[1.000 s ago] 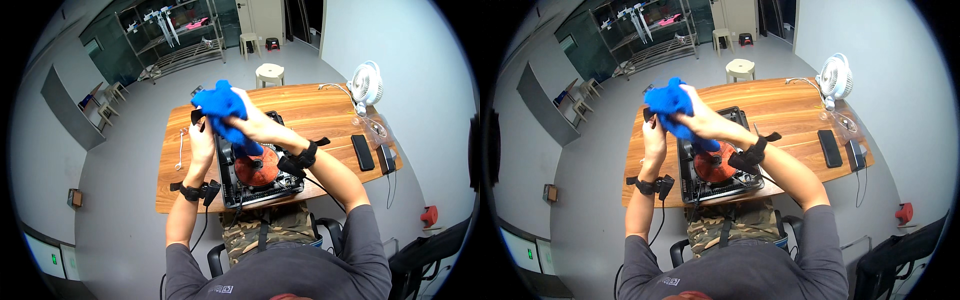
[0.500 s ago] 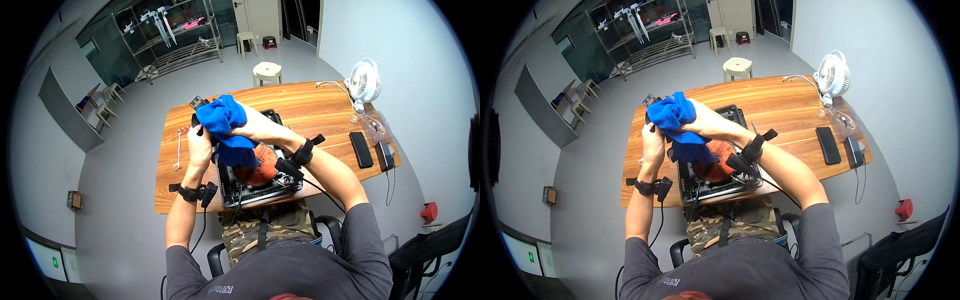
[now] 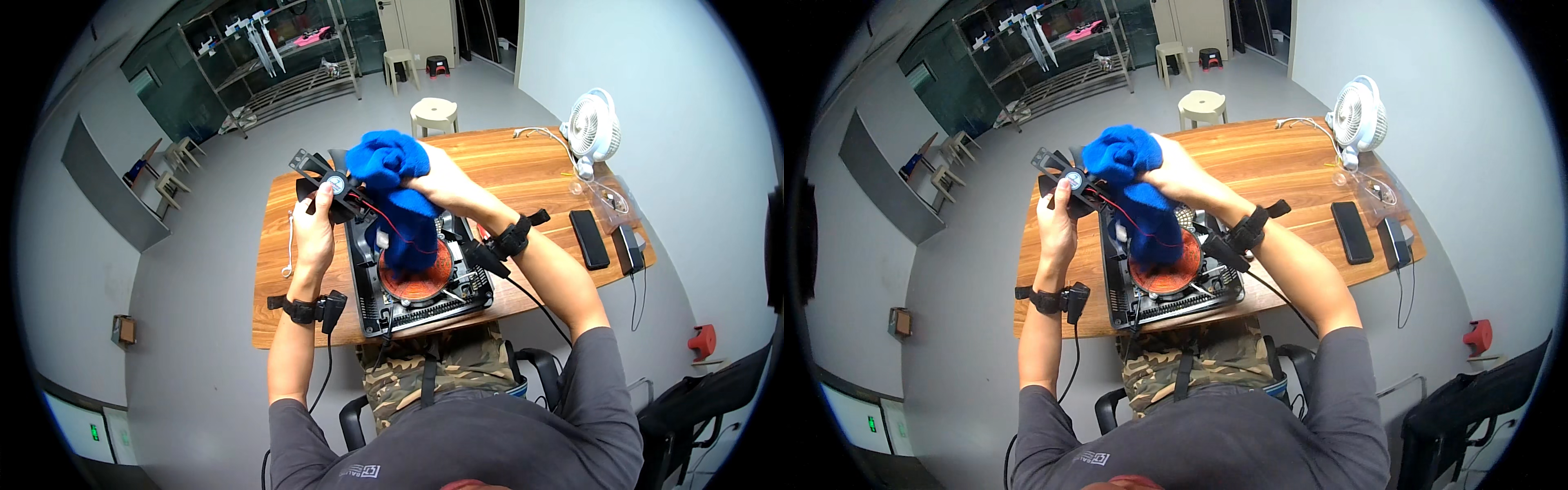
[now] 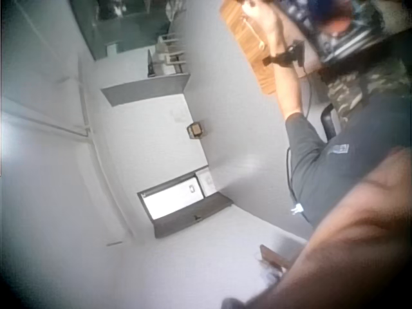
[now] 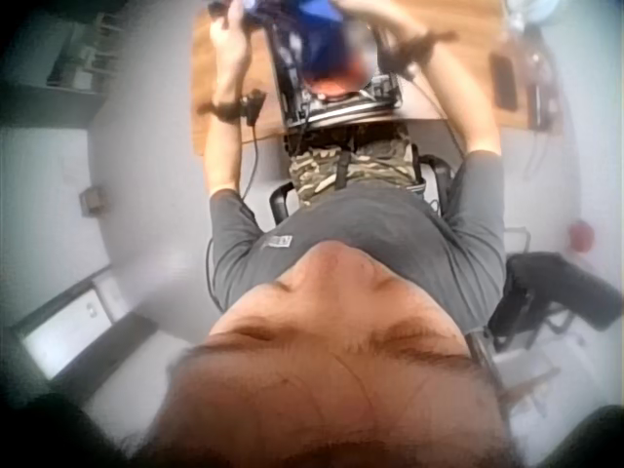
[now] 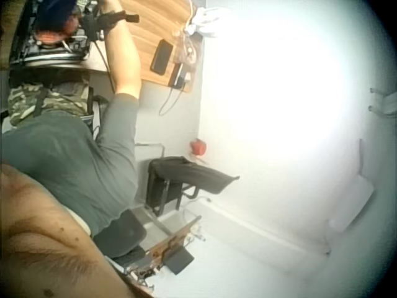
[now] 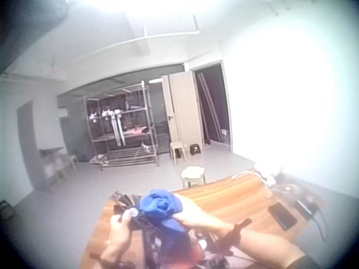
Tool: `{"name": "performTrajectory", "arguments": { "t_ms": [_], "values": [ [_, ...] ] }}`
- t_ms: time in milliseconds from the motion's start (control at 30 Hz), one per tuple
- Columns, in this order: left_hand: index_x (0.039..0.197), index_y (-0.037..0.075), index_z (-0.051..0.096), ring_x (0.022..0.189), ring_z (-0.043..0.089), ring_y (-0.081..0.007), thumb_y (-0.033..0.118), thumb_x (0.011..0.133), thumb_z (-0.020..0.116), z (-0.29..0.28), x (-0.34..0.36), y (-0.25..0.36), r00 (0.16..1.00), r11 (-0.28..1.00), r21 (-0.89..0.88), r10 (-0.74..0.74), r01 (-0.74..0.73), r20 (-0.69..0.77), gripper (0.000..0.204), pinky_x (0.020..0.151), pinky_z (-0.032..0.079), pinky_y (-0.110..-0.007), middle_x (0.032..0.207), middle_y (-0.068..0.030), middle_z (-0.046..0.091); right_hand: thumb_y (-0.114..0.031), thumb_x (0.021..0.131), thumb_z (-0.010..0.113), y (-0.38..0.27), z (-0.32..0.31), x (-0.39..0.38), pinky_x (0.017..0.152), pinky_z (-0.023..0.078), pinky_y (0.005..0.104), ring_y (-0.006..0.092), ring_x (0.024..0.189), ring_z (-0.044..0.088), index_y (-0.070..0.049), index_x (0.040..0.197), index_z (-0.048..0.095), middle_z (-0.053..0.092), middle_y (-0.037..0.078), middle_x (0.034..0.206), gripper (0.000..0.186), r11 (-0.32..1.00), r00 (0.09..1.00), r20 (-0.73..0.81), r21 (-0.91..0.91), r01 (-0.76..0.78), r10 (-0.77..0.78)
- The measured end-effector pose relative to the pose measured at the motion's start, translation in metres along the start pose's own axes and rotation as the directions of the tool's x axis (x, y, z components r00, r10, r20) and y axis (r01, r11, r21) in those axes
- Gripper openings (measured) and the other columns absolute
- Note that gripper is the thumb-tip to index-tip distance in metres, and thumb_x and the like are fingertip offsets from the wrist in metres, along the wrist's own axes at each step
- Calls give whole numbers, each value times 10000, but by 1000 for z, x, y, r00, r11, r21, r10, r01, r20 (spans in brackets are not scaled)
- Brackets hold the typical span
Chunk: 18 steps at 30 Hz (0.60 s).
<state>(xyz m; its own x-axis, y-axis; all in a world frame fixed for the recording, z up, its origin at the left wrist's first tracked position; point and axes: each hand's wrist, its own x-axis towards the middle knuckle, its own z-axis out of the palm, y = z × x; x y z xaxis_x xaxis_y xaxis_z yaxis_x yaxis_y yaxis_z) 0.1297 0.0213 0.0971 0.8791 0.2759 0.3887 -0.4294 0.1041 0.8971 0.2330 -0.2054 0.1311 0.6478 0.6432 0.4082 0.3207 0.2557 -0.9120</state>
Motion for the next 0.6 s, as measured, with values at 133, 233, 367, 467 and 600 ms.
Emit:
{"name": "performTrajectory", "arguments": {
  "t_ms": [133, 233, 367, 467, 600],
  "values": [
    [1137, -40, 640, 836, 723, -161, 311, 1051, 603, 3, -1, 11, 999, 999, -4, -32, 32, 9, 364, 784, 615, -309, 945, -103, 728, 23, 821, 668, 3, -32, 11, 1027, 511, 367, 193, 1139, 641, -26, 1348, 594, 684, 101, 1225, 534, 997, 974, -213, -45, 65, -73],
    [1147, -29, 625, 812, 724, -166, 316, 1062, 575, -3, 1, 12, 998, 998, -9, -60, 59, -27, 359, 733, 618, -301, 924, -111, 727, -2, 807, 697, 14, -77, 26, 1010, 526, 385, 234, 1104, 671, -18, 1264, 617, 701, 129, 1169, 465, 953, 912, -340, -267, 141, -230],
    [1103, -10, 639, 599, 656, -104, 401, 1080, 506, -2, 3, 34, 981, 981, -4, -194, 195, 22, 432, 529, 582, -263, 825, -83, 717, -93, 823, 733, 13, -128, 26, 969, 528, 416, 298, 1092, 694, -46, 1238, 613, 716, 179, 1121, 435, 802, 843, -438, -597, -13, -312],
    [1121, 6, 656, 590, 633, -62, 388, 1063, 553, -22, 8, 30, 960, 964, 29, -267, 266, 82, 400, 490, 521, -196, 831, -61, 721, -142, 856, 719, 33, -161, 21, 948, 523, 459, 411, 1119, 675, -54, 1257, 592, 702, 254, 1137, 430, 687, 836, -460, -712, -145, -299],
    [1056, 32, 668, 728, 643, -42, 306, 1026, 654, -22, 7, 22, 959, 956, 109, -280, 273, 49, 277, 652, 540, -193, 880, -4, 697, -161, 894, 688, 71, -177, 2, 895, 526, 499, 472, 1068, 669, -52, 1227, 595, 698, 302, 1079, 362, 586, 856, -455, -773, -243, -245]
  ]
}}
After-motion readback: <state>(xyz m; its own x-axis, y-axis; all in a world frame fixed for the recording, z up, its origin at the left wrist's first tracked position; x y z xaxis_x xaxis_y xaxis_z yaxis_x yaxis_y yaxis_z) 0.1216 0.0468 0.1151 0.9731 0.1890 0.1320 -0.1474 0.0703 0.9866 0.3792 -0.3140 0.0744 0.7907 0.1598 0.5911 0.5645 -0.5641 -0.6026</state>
